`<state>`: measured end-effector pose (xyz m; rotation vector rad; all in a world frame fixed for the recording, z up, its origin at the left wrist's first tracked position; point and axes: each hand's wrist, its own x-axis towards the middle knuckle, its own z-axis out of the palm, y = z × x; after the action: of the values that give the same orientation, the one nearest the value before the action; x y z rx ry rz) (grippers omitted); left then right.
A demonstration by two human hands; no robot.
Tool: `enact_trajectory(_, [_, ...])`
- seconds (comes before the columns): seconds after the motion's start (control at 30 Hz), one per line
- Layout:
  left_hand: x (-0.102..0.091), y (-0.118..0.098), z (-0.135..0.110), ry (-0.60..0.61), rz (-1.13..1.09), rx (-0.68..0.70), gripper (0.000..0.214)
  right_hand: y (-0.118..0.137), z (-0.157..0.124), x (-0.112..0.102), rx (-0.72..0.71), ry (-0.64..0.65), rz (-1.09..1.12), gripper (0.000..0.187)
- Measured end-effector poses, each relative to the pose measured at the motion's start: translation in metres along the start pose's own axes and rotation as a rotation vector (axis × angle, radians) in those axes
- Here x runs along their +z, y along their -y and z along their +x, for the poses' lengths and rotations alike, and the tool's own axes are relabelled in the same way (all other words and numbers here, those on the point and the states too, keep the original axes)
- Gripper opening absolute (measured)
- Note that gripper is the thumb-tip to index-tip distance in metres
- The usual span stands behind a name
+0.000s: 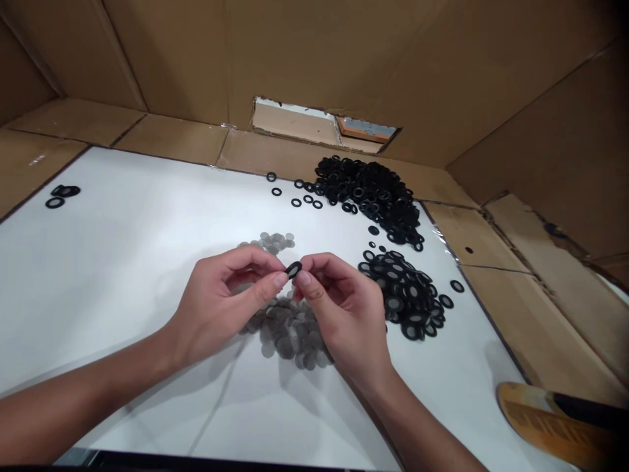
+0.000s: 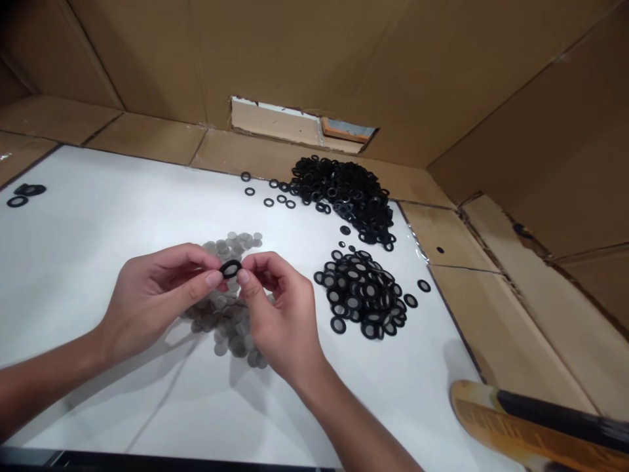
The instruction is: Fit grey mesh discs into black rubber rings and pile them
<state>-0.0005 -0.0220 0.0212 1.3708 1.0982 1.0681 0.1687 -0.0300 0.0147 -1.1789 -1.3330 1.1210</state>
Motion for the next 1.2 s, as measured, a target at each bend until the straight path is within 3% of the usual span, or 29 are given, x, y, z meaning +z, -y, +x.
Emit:
enact_trajectory(0.27, [0.000,0.001,-0.002,0.004,0.025,0.008,0.018,-0.004,-0.001,-0.001,-0.124,0.024,-0.127,0.007])
enact_trajectory(0.33, [-0.001,0.001,-0.002,-0.002,0.015,0.011,0.020,-0.006,-0.001,-0.003,-0.247,0.013,-0.238,0.003])
enact_trajectory(0.5, [-0.003,0.003,-0.001,-0.024,0.010,0.039,0.022,-0.010,0.000,-0.009,-0.652,-0.102,-0.631,0.018])
enact_trajectory(0.63, [-0.004,0.003,-0.003,-0.026,0.023,0.070,0.020,-0.010,0.000,-0.013,-0.813,-0.225,-0.797,0.020])
enact_trajectory(0.8, [-0.004,0.005,-0.006,-0.022,0.013,0.130,0.023,-0.007,-0.004,-0.013,-0.809,-0.299,-0.851,0.022])
enact_trajectory(1.2, [-0.002,0.002,-0.007,-0.065,0.047,0.125,0.025,-0.008,-0.004,-0.011,-0.809,-0.298,-0.840,0.019])
